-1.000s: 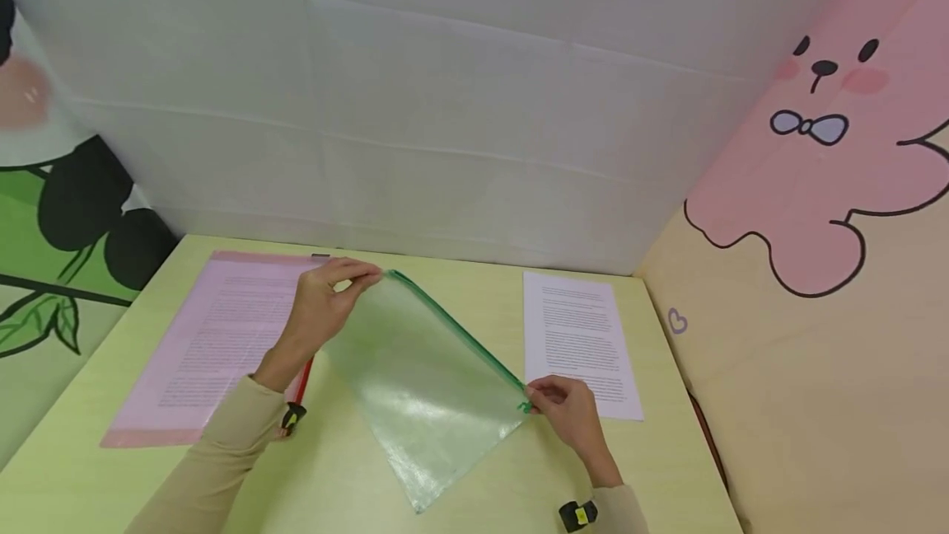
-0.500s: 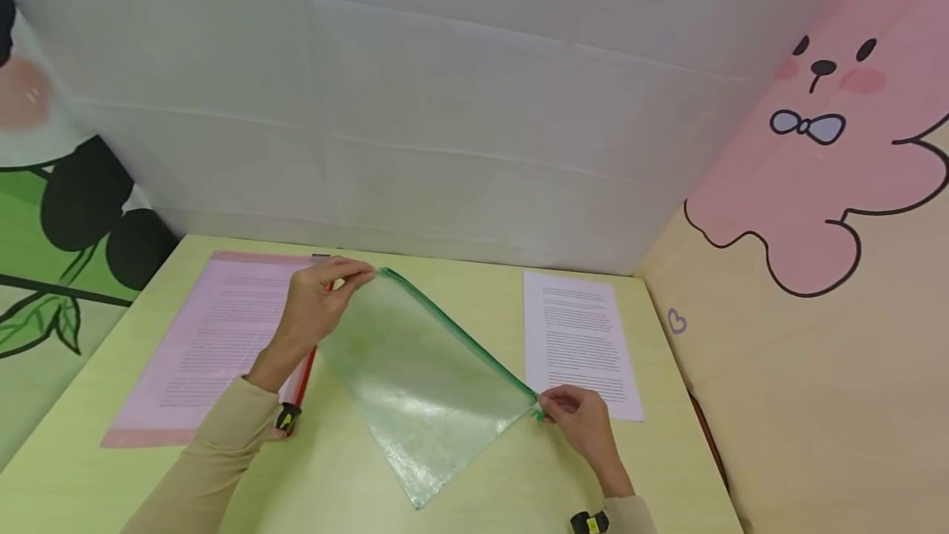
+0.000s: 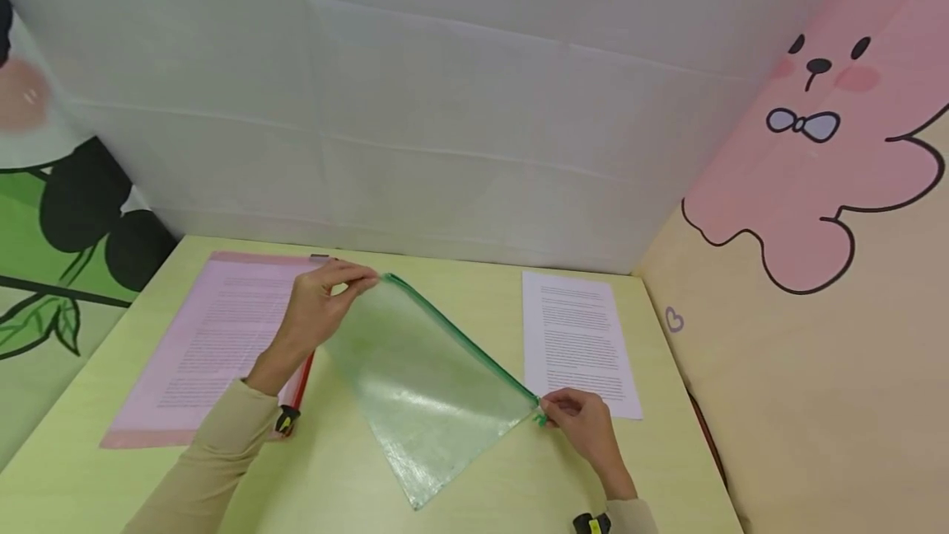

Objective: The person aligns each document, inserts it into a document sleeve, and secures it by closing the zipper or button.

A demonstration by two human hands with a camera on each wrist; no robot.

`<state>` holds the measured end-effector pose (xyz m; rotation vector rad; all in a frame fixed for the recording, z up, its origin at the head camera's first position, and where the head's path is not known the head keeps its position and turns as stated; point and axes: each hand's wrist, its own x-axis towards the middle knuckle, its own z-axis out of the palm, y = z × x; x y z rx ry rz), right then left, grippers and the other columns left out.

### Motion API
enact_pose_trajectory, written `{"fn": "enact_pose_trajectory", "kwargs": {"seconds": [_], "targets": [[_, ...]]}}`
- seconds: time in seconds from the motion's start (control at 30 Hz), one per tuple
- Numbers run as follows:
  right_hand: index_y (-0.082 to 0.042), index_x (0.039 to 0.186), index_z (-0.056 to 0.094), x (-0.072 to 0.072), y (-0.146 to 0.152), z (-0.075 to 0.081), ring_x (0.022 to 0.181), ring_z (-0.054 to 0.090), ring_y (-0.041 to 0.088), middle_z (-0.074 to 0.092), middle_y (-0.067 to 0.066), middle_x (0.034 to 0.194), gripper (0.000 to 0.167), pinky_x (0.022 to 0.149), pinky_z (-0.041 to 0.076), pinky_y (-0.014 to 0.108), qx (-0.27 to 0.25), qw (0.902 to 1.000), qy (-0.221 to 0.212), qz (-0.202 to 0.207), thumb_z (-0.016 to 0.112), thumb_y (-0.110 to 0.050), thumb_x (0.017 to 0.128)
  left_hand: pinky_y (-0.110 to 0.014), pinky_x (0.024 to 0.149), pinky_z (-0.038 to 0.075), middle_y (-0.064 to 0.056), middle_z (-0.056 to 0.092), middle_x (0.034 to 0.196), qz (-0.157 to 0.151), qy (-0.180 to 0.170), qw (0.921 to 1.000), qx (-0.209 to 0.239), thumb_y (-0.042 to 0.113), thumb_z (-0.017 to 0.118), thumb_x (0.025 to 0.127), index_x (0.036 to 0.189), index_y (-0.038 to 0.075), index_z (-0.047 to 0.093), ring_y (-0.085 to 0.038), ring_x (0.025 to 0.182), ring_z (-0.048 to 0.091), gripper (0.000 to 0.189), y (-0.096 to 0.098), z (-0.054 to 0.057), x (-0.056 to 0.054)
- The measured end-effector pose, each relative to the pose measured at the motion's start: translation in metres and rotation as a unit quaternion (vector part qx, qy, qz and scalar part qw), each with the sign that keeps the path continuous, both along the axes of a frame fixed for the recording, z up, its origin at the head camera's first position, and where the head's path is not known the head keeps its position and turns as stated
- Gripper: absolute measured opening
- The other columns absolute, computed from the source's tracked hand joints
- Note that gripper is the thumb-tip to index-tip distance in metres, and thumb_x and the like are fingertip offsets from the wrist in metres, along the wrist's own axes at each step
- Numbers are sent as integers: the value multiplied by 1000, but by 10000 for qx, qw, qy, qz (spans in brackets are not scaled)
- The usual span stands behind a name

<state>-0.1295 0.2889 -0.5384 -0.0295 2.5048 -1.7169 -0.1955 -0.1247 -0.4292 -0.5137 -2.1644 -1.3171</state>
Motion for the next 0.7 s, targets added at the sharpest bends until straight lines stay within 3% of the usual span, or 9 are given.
{"fn": "enact_pose_trajectory", "kwargs": {"seconds": [0.1, 0.13, 0.27, 0.37, 0.5, 0.7], "targets": [[11, 100, 73, 1, 2, -2, 69, 73, 22, 73, 21, 89, 14, 70, 63, 36, -8, 10000, -56, 50, 75, 0, 92, -68, 119, 13, -9, 77, 95, -131, 62, 9998, -126, -2, 79, 85, 96, 4, 81, -28, 85, 72, 13, 0, -1, 0], [11, 100, 73, 1, 2, -3, 70, 73, 22, 73, 21, 89, 15, 70, 63, 36, -4, 10000, -57, 65, 75, -1, 92, -66, 118, 18, -9, 77, 96, -185, 104, 9997, -145, -2, 80, 85, 97, 4, 81, -28, 85, 72, 13, 0, -1, 0], [11, 102, 73, 1, 4, -6, 72, 74, 25, 73, 21, 90, 17, 70, 63, 36, 53, 9998, -38, 206, 75, -3, 92, -35, 103, 46, -9, 76, 96, -404, 264, 9987, -177, -4, 79, 85, 97, 2, 80, -26, 87, 72, 13, 2, -2, -1], [9, 103, 73, 1, 4, -6, 76, 74, 28, 74, 22, 91, 19, 70, 63, 37, 89, 9995, -1, 305, 76, -6, 93, -16, 80, 53, -10, 77, 96, -524, 335, 9979, -166, -5, 79, 84, 96, 1, 80, -25, 88, 72, 13, 4, -2, -2], [5, 102, 75, -2, 1, -4, 78, 74, 28, 75, 18, 91, 17, 69, 63, 35, 345, 9986, 223, 343, 77, -9, 93, -17, 78, 55, -9, 77, 94, -636, 446, 9968, -213, -6, 80, 82, 96, 1, 80, -26, 87, 72, 15, 7, -4, -2], [-4, 101, 77, -10, -11, 1, 82, 72, 19, 76, 6, 92, 13, 72, 58, 24, 778, 9915, 939, 457, 78, -12, 92, -19, 78, 56, -8, 77, 93, -778, 495, 9955, -194, -6, 80, 82, 96, 2, 80, -26, 86, 72, 16, 8, -5, -1]]}}
